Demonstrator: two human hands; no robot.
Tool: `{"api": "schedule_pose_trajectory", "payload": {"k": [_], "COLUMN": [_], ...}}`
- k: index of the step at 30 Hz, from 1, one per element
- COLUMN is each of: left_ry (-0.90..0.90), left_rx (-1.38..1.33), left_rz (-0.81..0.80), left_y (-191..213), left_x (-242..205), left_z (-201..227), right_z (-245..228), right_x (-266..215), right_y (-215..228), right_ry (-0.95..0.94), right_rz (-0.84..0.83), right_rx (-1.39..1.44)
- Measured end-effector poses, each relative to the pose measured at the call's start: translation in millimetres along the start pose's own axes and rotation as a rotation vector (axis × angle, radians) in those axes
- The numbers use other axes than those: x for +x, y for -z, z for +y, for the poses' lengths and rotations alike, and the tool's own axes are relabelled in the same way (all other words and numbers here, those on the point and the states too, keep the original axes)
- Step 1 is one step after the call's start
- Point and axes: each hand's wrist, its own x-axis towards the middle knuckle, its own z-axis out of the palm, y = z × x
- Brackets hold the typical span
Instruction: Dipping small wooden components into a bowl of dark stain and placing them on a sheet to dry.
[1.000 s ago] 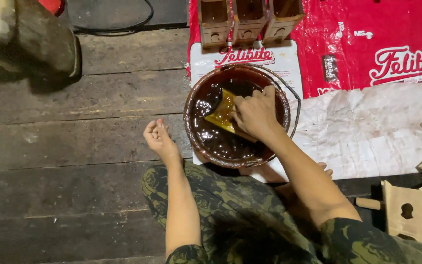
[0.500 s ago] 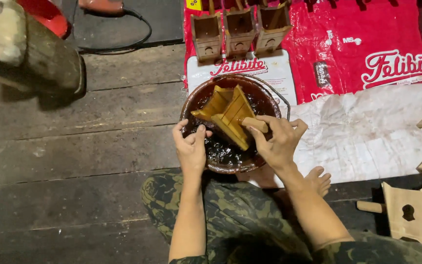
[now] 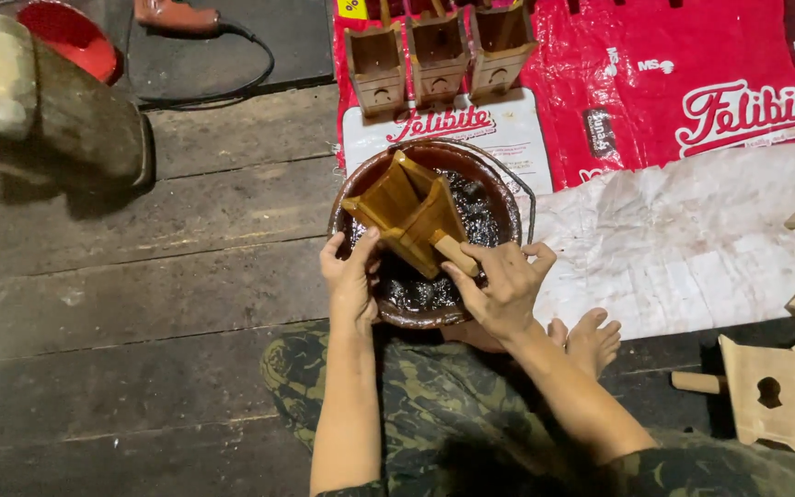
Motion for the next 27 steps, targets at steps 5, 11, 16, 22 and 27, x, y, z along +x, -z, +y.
{"api": "schedule_pose_trajectory", "payload": {"k": [5, 11, 16, 22, 27], "left_ry": [-0.031, -0.123, -0.179, -0.262, -0.284], "left_rx": [0.021, 0.170, 0.256, 0.475, 0.678], "left_rz": [0.020, -0.003, -0.064, -0.084, -0.070], "left_y": [-3.1, -8.2, -12.0, -8.2, -8.2], "left_x": [-17.5, -10.1, -5.2, -3.8, -8.5], "left_z": [14.8, -6.9, -25.8, -39.8, -40.0], "right_z": [-6.0, 8.0, 26.6, 37.7, 41.1], "right_x": [10.0, 31.3, 34.6, 30.7, 23.5], "right_y": [11.8, 33.9, 41.8, 35.2, 27.2], "right_ry": [-0.027, -0.084, -0.103, -0.103, -0.104], "right_rz": [-0.254, -0.387, -0.307, -0.214, -0.206], "right_rx": [-0.064, -0.053, -0.140, -0.170, -0.173]}}
